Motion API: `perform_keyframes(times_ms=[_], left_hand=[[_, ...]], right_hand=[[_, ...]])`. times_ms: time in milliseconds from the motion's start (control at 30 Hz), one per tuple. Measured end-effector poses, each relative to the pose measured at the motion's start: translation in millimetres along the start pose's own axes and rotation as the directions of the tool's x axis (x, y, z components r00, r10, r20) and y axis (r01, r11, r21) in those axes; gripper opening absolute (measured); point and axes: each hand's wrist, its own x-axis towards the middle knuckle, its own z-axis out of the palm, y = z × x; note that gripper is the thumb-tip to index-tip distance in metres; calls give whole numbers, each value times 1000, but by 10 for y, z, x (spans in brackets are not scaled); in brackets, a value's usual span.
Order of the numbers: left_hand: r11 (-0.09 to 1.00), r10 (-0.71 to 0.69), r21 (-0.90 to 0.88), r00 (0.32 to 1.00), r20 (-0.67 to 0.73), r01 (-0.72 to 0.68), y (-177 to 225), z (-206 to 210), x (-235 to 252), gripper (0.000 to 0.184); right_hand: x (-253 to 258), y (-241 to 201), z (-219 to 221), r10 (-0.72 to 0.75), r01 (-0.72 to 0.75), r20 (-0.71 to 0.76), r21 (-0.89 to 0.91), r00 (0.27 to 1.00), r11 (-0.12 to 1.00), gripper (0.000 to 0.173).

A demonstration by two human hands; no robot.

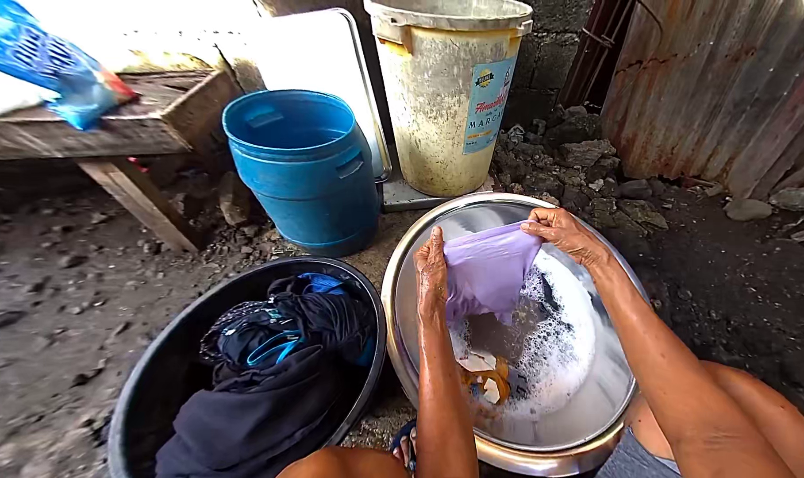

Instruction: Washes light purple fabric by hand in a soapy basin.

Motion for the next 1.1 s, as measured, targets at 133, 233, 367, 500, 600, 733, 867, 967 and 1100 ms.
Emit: perform_keyframes(times_ms=[133, 233, 367, 500, 600, 733, 867, 967, 1100], left_hand=[[993, 43, 105, 999, 18, -45, -82, -9, 114, 46], [949, 110, 281, 985, 132, -144, -130, 9, 147, 33], [700, -164, 697, 914, 372, -158, -730, 145, 77, 33], [287, -676, 951, 679, 286, -115, -1954, 126, -701, 40], [161, -807, 979, 554, 203, -125, -2047, 167, -1043, 41], [296, -850, 943, 408, 333, -155, -2073, 114, -810, 37], [639, -679, 728, 628, 380, 250, -1518, -33, -498, 28], [845, -512, 396, 758, 405, 359, -1143, -35, -231, 15], [933, -360, 187, 818, 449, 308, -871, 158, -154, 21]], right_hand=[[66, 66, 95, -75, 44, -210, -148, 975, 988, 26], [90, 135, 237, -193, 76, -362, -312, 912, 947, 27], [-33, 730, 684, 79, -187, -211, -560, 974, 807, 29], [-819, 1583, 1317, 664, -232, 295, -778, 687, 585, 37], [-1133, 1652, 1499, 766, -197, 398, -811, 505, 551, 40], [-817, 1737, 1192, 712, -92, 555, -758, 431, 646, 37], [-516, 1481, 478, 618, -529, 335, -324, 711, 784, 37], [-365, 1395, 151, 487, -503, 126, 193, 864, 842, 26], [-235, 1149, 196, 322, -279, -4, 491, 947, 826, 27]])
